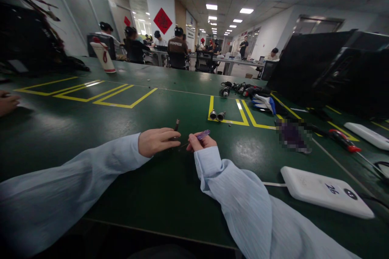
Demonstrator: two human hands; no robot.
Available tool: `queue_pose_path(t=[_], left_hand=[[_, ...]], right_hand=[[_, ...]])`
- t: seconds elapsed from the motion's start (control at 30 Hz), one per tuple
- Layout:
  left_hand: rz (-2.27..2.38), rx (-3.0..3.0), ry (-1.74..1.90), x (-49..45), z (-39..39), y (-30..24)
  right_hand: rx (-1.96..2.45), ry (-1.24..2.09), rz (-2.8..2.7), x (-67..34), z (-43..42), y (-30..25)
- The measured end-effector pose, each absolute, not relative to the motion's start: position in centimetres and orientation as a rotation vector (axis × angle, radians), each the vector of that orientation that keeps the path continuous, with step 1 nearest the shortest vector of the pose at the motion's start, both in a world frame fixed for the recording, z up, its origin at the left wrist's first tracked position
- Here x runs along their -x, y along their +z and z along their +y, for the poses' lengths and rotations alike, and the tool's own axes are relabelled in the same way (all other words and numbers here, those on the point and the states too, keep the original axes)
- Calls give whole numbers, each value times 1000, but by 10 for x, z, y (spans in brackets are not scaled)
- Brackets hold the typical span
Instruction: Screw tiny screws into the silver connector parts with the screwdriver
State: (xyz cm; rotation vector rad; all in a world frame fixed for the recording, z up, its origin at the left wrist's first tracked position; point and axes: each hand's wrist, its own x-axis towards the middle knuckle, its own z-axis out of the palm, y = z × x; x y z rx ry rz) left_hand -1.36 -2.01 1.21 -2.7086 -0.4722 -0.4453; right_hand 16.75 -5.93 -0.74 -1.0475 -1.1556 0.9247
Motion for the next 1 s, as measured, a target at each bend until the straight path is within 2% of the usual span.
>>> queue_pose_path(t=[0.13, 0.27, 0.33, 0.53, 0.77, 0.87, 1.0], left_hand=[[-653, 2796, -494, 16, -14, 10], [-879, 2946, -782, 20, -7, 2], [-1081, 2997, -1058, 18, -5, -4], [-1751, 2800, -2182, 9, 2, -13], [-1856, 2030, -3215, 11, 15, -5], [-1839, 1839, -3379, 14, 18, 0], [-1809, 1793, -3426, 19, 21, 3]], right_hand=[[1014, 892, -1151, -168, -60, -7], [1025, 863, -1219, -168, -62, -6], [1038, 853, -1259, -168, -64, -6], [1020, 904, -1284, -166, -65, -5], [911, 884, -1447, -142, -67, -13], [863, 847, -1572, -131, -66, -18], [891, 829, -1696, -123, -65, -19]])
